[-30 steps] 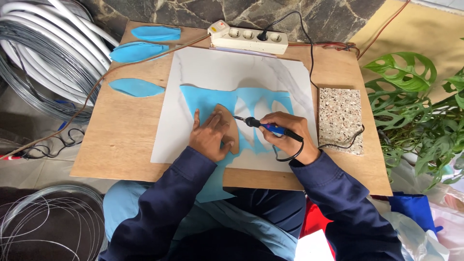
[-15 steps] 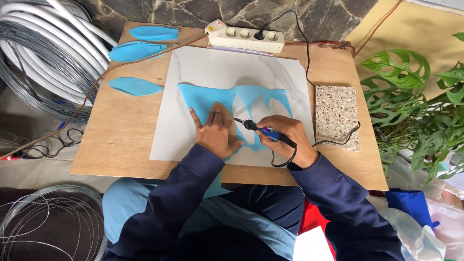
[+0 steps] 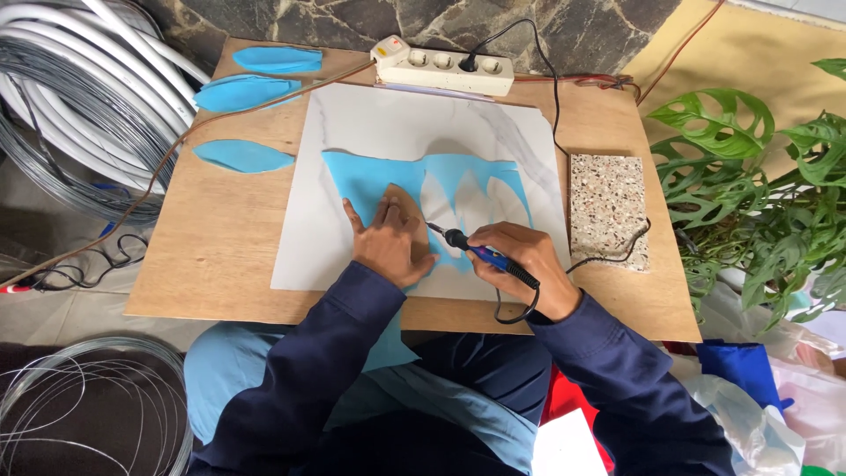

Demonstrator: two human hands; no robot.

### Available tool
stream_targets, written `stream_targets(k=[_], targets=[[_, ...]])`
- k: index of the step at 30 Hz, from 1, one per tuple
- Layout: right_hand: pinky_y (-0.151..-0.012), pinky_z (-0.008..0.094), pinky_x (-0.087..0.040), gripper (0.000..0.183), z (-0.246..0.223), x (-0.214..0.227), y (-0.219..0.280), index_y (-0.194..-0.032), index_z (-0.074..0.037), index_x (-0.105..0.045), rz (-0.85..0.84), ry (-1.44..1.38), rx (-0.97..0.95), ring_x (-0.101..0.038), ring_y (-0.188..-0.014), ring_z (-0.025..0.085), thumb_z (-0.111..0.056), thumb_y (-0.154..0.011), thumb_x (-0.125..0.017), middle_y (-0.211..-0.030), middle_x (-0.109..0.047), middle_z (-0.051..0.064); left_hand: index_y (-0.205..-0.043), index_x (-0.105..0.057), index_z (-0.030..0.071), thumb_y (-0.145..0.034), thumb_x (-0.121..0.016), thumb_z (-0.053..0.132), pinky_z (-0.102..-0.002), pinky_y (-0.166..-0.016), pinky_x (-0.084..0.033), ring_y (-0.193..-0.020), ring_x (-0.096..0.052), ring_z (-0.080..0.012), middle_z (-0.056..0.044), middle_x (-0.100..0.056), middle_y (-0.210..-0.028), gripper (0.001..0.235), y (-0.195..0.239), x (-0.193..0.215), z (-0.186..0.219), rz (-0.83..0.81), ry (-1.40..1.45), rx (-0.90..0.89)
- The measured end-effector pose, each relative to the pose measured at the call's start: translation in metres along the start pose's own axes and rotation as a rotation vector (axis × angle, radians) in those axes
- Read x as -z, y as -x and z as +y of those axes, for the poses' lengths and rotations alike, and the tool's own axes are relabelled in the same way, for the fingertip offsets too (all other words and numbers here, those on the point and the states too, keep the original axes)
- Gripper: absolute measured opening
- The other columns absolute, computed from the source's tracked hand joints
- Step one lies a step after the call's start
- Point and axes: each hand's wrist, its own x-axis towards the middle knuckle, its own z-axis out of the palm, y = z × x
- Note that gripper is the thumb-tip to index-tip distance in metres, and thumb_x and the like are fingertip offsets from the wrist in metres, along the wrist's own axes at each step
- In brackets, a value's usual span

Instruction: Using a heat-cutting tool to cut out leaf-shaped pieces from blue synthetic fabric on a workshop table.

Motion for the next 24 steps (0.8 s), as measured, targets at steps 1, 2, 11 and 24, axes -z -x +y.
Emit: stream_targets(k=[1,2,11,24], targets=[[-0.057,0.033,-0.051,0.004,0.000,0.000,0.001,-0.078,-0.001,-0.063,-0.002,0.006,-0.002,-0.063,-0.063,0.030,-0.001,-0.075,-0.061,-0.070,-0.062,0.014,-0.090,-0.066,0.015,-0.055,-0.067,0.047,-0.077,-0.089,-0.005,-0.111,-0.052,-0.0316,-0.016,-0.059,-0.105,0.047,0.001,-0.004,-0.002,0.002,-0.011,-0.001],[-0.057,0.033,-0.051,0.004,-0.001,0.000,0.002,-0.078,-0.002,-0.063,-0.004,0.012,-0.003,-0.063,-0.063,0.030,-0.001,-0.075,-0.061,-0.071,-0.063,0.014,-0.089,-0.065,0.016,-0.056,-0.066,0.042,-0.077,-0.089,-0.005,-0.111,-0.052,-0.0304,-0.015,-0.059,-0.105,0.042,0.002,-0.008,-0.004,0.005,-0.022,-0.002],[-0.053,0.030,-0.050,0.004,-0.012,0.000,0.003,-0.077,-0.001,-0.063,-0.035,0.046,0.044,-0.060,-0.059,0.028,-0.001,-0.076,-0.059,-0.070,-0.061,0.015,-0.095,-0.064,0.018,-0.057,-0.065,0.043,-0.077,-0.089,-0.007,-0.115,-0.049,-0.0277,-0.012,-0.057,-0.112,0.046,0.005,-0.019,-0.016,-0.045,0.017,-0.009],[-0.051,0.028,-0.049,0.005,-0.029,-0.002,0.011,-0.076,-0.002,-0.061,-0.097,0.134,0.068,-0.060,-0.060,0.028,-0.002,-0.078,-0.056,-0.070,-0.061,0.014,-0.102,-0.062,0.017,-0.059,-0.066,0.038,-0.069,-0.098,-0.009,-0.116,-0.047,-0.0278,-0.012,-0.055,-0.113,0.048,0.005,-0.002,-0.020,-0.126,0.082,-0.053]])
